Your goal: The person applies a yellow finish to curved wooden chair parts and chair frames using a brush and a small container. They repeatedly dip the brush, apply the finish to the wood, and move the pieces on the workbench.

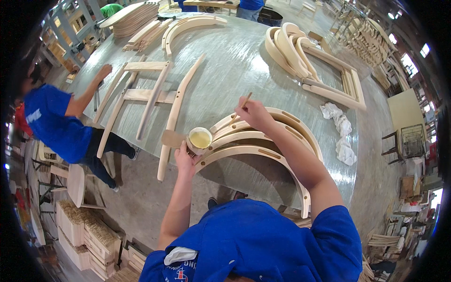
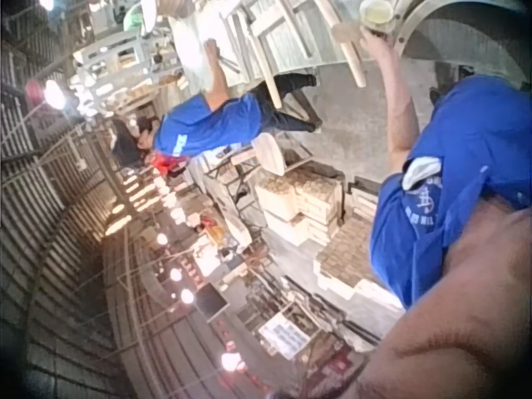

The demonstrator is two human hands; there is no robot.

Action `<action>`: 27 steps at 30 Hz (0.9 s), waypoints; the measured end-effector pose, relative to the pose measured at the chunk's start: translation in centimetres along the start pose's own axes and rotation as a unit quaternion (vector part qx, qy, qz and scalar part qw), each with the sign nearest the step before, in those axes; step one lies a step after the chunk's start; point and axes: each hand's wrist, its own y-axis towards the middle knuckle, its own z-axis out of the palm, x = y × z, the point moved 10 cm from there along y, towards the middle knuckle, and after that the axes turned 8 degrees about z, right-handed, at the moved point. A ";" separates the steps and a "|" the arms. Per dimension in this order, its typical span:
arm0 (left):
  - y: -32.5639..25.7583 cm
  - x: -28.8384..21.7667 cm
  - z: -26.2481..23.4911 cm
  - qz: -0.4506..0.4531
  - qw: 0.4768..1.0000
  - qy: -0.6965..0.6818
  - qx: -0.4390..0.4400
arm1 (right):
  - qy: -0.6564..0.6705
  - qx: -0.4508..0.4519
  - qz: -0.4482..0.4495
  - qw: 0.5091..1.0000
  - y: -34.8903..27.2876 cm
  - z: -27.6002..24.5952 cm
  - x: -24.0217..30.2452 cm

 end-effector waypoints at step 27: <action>-1.8 -3.7 1.1 0.010 0.997 -0.039 0.069 | 0.645 -0.021 0.362 0.673 -8.7 13.3 -7.4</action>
